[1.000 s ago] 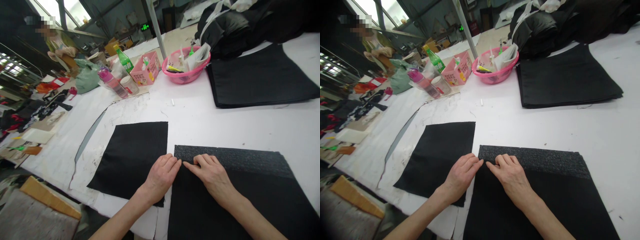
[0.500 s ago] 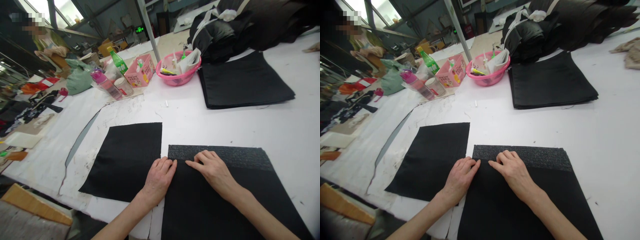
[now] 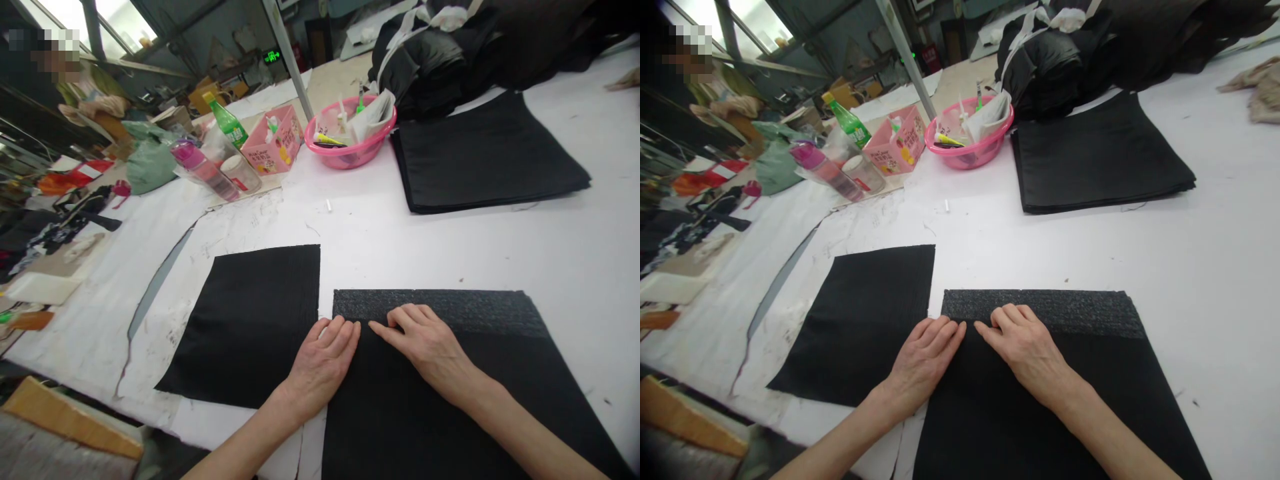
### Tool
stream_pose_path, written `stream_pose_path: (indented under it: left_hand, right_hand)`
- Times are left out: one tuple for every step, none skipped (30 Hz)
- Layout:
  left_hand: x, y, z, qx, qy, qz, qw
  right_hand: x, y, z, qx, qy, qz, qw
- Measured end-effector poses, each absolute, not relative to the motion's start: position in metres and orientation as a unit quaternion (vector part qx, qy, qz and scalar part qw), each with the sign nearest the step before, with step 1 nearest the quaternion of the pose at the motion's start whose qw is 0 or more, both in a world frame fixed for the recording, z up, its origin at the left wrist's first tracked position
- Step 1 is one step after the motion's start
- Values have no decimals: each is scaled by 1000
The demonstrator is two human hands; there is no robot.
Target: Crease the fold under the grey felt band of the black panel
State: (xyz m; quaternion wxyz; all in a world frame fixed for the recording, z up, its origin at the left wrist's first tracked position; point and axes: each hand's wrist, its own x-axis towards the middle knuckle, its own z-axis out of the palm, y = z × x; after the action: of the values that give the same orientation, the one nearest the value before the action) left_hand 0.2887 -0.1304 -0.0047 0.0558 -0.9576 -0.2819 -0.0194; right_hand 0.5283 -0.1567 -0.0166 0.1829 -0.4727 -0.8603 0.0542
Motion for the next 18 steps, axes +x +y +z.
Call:
stream_pose_path:
  left_hand:
    - [290,-130,-5,-961,-271,-12,60]
    - [292,-130,-4,-963,-264,-3,61]
    - [293,-130,-3,-963,-262,5,60]
    - [295,-130,-2,-963,-262,12,59]
    - [297,-129,0,-963,-262,17,58]
    - [298,-129,2,-963,-262,22,55]
    - [299,-128,3,-963,-261,26,53]
    - [300,-128,4,-964,-261,29,50]
    - [301,-127,5,-964,-261,32,47]
    - [302,-127,5,-964,-262,33,45]
    - [302,-127,5,-963,-263,32,42]
    - [303,-127,5,-963,-265,30,40]
    - [303,-127,4,-963,-267,29,38]
    - [303,-127,3,-962,-269,27,36]
    - [303,-127,3,-962,-271,25,34]
    - [304,-127,2,-961,-273,24,31]
    - [304,-127,1,-962,-272,22,27]
    - [305,-127,0,-962,-270,20,24]
  right_hand:
    - [528,-157,-16,-473,-860,55,184]
    - [528,-157,-16,-473,-859,56,187]
    - [528,-156,-15,-473,-858,57,191]
    - [529,-156,-15,-473,-857,57,194]
    - [531,-156,-15,-473,-857,58,196]
    - [534,-156,-15,-474,-856,60,196]
    - [538,-156,-15,-475,-856,64,196]
    - [542,-156,-15,-475,-855,71,195]
    - [546,-157,-16,-475,-855,78,195]
    - [551,-157,-16,-474,-854,85,195]
    - [555,-158,-17,-473,-854,89,196]
    - [559,-158,-18,-471,-855,92,197]
    - [562,-159,-18,-469,-856,92,197]
    - [564,-159,-19,-468,-857,91,197]
    - [565,-160,-19,-468,-857,90,197]
    - [565,-160,-19,-470,-856,89,197]
    - [565,-161,-19,-472,-855,88,198]
    - [564,-161,-19,-475,-853,87,199]
